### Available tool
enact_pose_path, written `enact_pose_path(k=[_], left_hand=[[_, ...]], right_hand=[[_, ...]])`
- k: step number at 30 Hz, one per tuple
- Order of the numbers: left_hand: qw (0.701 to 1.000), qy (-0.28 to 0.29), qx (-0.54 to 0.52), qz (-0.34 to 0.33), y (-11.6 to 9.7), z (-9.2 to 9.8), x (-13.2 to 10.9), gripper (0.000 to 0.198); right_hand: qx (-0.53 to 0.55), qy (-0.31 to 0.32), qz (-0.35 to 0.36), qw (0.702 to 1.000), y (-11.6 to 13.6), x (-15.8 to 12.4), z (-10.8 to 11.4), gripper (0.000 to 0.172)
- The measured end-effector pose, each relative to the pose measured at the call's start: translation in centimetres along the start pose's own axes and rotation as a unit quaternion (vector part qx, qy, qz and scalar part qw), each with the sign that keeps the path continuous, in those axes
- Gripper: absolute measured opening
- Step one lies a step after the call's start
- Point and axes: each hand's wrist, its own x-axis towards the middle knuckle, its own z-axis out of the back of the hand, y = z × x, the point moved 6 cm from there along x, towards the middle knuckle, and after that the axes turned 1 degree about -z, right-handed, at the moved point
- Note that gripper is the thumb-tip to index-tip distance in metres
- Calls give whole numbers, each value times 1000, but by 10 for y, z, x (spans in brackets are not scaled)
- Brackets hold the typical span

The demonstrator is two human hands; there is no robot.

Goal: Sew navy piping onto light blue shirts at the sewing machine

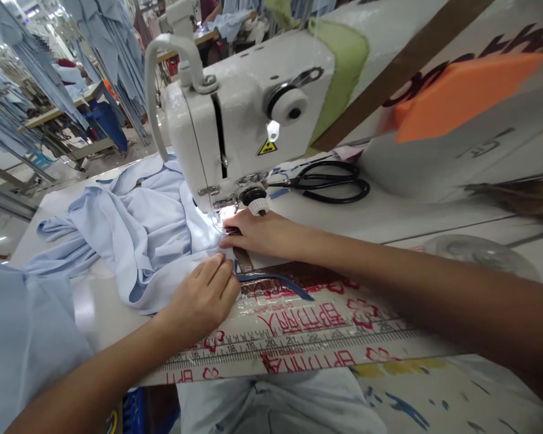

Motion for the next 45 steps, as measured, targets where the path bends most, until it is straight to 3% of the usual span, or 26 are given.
enact_pose_path(k=[8,13,17,23,33,37,45], left_hand=[[999,-26,-6,27,5,1,1,17],[999,-38,7,15,1,3,0,16],[998,-19,43,30,-3,1,-1,14],[998,-1,43,38,-1,-2,0,18],[999,17,17,43,3,-5,0,18],[999,11,19,43,2,-4,0,18],[999,-5,16,41,3,-3,1,23]], right_hand=[[20,-16,-35,999,-2,3,-2,28],[32,-28,37,998,9,3,-6,25],[-30,-47,79,995,16,3,-4,26],[-11,-1,26,1000,4,7,-4,25],[92,-23,42,995,-3,3,-3,17],[67,-6,20,998,0,1,-3,14],[44,-6,42,998,6,-3,0,12]])
